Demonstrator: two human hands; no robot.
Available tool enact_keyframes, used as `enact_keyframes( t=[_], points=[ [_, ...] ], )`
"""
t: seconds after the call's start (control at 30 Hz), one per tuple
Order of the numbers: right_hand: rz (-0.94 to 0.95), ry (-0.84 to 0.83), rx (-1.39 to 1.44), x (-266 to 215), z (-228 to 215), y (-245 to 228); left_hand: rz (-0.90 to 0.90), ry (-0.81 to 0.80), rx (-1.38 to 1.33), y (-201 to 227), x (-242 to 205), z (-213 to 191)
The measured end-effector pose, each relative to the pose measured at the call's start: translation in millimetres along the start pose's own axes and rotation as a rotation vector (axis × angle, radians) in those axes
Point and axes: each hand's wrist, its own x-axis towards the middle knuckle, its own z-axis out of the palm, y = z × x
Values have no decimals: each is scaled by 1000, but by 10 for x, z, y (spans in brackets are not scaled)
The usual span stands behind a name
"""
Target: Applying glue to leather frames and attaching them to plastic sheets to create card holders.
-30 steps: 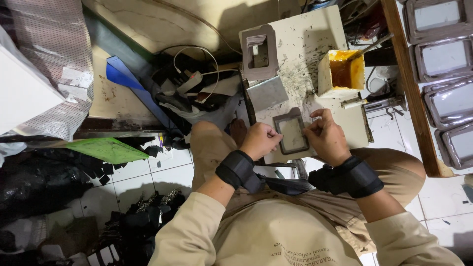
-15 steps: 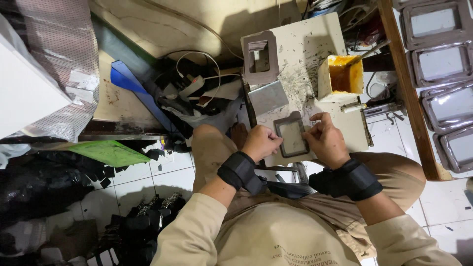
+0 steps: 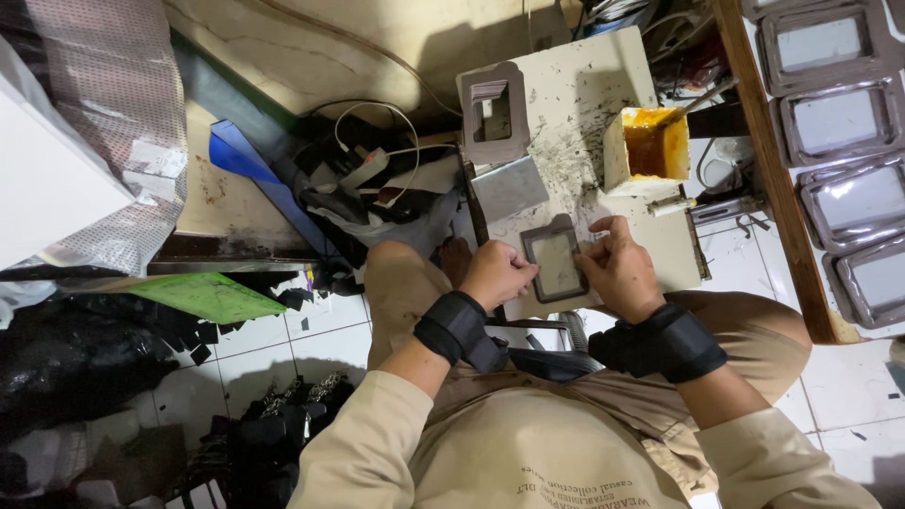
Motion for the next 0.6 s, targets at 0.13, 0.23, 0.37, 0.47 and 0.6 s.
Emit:
enact_keyframes(
  t=[0.13,0.23,0.37,0.47,0.6],
  points=[
    [8,-9,-5,23,23,37,-1,-1,18,-69,48,21],
    [22,-18,-12,16,9,10,32,10,20,-16,4,6],
    [27,-13,-29,23,5,22,64,24,84,-102,106,43],
    [34,-11,-50,19,3,20,109,81,216,-158,147,77],
    [34,13,-26,28,-56,30,183,214,377,-220,92,128]
  ],
)
